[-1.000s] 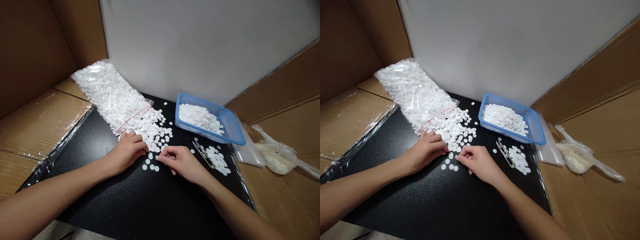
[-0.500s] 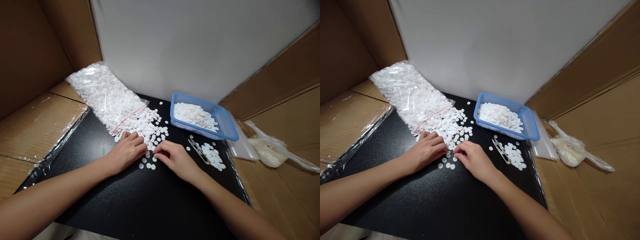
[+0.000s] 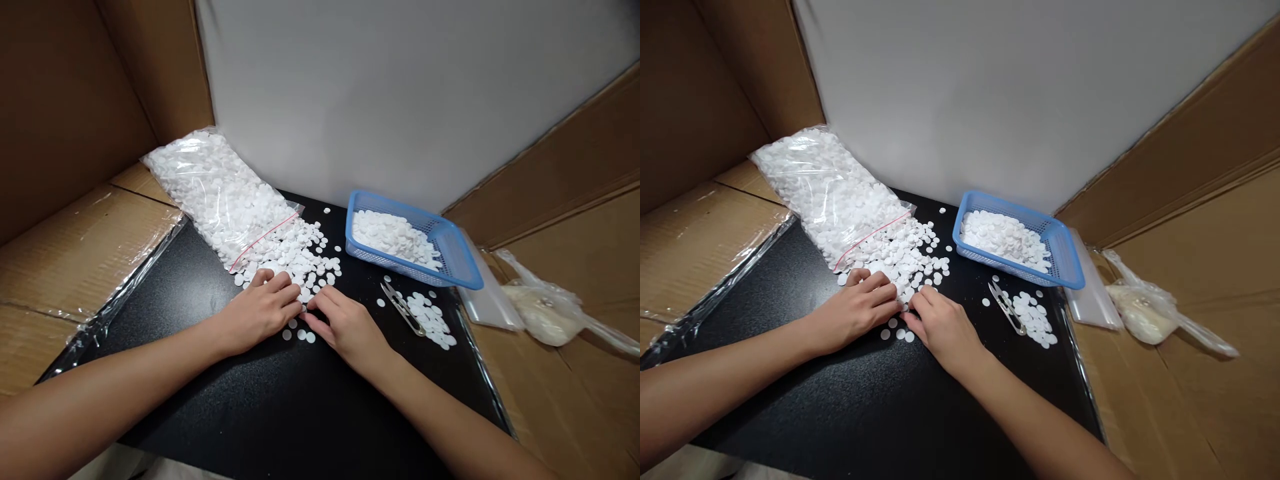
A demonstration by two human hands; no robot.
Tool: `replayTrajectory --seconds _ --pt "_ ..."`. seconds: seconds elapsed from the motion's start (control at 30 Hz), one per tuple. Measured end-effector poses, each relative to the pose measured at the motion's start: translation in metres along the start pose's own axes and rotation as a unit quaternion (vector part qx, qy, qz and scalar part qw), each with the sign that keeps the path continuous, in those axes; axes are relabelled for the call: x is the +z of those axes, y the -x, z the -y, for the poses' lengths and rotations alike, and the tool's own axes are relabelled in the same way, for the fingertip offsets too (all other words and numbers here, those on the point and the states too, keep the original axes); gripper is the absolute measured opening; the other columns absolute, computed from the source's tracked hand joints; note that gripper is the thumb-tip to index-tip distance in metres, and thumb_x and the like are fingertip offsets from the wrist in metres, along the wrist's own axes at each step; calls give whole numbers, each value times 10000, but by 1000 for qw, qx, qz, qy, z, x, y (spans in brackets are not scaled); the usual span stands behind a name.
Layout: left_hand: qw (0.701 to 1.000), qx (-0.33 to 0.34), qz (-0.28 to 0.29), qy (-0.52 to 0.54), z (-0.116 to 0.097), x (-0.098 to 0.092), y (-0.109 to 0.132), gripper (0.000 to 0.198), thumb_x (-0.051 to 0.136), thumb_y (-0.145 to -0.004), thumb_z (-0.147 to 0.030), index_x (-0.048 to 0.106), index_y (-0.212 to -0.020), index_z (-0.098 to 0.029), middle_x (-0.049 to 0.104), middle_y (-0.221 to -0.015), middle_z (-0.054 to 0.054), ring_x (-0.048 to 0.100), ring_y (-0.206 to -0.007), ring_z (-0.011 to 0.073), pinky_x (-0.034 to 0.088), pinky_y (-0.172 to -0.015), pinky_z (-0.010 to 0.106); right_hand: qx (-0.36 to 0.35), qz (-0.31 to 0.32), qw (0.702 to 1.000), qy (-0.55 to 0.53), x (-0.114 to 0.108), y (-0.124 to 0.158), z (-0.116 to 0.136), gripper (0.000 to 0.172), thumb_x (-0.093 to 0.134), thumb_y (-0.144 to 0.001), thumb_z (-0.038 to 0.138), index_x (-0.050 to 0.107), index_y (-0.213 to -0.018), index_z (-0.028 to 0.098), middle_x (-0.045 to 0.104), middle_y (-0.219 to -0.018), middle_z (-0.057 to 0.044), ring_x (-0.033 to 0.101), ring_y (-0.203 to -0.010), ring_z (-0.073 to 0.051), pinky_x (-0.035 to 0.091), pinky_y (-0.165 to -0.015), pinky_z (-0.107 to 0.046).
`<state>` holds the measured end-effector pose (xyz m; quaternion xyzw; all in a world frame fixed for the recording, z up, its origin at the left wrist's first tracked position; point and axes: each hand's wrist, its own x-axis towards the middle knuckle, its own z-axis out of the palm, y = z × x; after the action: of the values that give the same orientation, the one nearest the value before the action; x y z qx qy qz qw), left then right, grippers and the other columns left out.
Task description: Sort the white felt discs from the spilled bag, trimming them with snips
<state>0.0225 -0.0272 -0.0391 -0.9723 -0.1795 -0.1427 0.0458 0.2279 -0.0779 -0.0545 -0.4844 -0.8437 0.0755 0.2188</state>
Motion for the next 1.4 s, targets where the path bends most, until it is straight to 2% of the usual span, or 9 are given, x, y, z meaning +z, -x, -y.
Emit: replayTrajectory --seconds 0.27,0.37,0.47,0.63,0.8,1.0,1.13,1.3,1.4 --pt "1000 -6 -14 2 -1 5 -1 155 550 -977 -148 624 -841 -132 606 -842 54 461 -888 237 270 -796 396 -26 -21 999 12 3 -2 0 186 504 -949 146 579 -785 190 582 -770 -23 537 -641 -146 417 -578 -258" --pt "997 -45 -23 50 -1 2 -2 163 550 -979 -154 628 -837 -142 606 -836 41 462 -887 226 263 -801 393 52 1 992 -117 -6 -5 -2 153 555 -880 124 582 -748 197 579 -755 -2 508 -602 -120 404 -547 -233" --pt "975 -131 2 180 -4 -9 -2 129 572 -970 -174 651 -867 -180 598 -844 13 473 -880 208 260 -796 379 153 52 960 -229 -16 -8 -6 144 591 -826 150 598 -689 193 567 -674 21 482 -563 -106 376 -509 -217" --pt "940 -191 93 267 -11 -19 -3 136 622 -869 -70 626 -779 -172 566 -851 12 471 -914 220 267 -798 380 223 110 936 -248 -25 -10 -12 180 629 -836 250 613 -669 184 544 -601 36 461 -543 -105 361 -513 -227" --pt "938 -215 84 258 -6 -14 -1 131 628 -897 -138 563 -789 -173 564 -864 12 472 -892 217 302 -791 370 208 113 946 -222 -28 -8 -13 132 624 -888 247 673 -775 200 650 -732 8 565 -650 -137 426 -603 -251" --pt "916 -212 32 339 -3 -14 5 199 413 -938 -42 534 -969 -196 575 -950 24 528 -874 174 411 -764 296 165 95 957 -220 -26 -4 -8 138 598 -913 138 716 -893 206 670 -908 -32 636 -818 -164 481 -748 -282" --pt "901 -183 78 386 -9 -15 9 315 407 -867 17 523 -1044 -216 579 -1008 25 553 -910 172 443 -792 281 154 108 946 -266 -25 -4 2 169 601 -905 90 719 -868 206 663 -895 -20 633 -829 -153 474 -764 -266" --pt "881 -139 120 436 -21 -20 11 372 424 -798 67 520 -1020 -215 574 -1008 23 560 -923 164 458 -817 261 156 194 921 -298 -36 -4 14 186 635 -859 49 701 -770 199 680 -840 7 628 -793 -138 450 -724 -239" --pt "876 -130 134 444 -22 -22 10 364 427 -815 54 533 -1040 -213 588 -1000 24 569 -906 161 463 -804 261 155 206 918 -301 -40 -4 12 182 631 -855 54 712 -786 201 691 -835 7 635 -785 -139 453 -721 -239"
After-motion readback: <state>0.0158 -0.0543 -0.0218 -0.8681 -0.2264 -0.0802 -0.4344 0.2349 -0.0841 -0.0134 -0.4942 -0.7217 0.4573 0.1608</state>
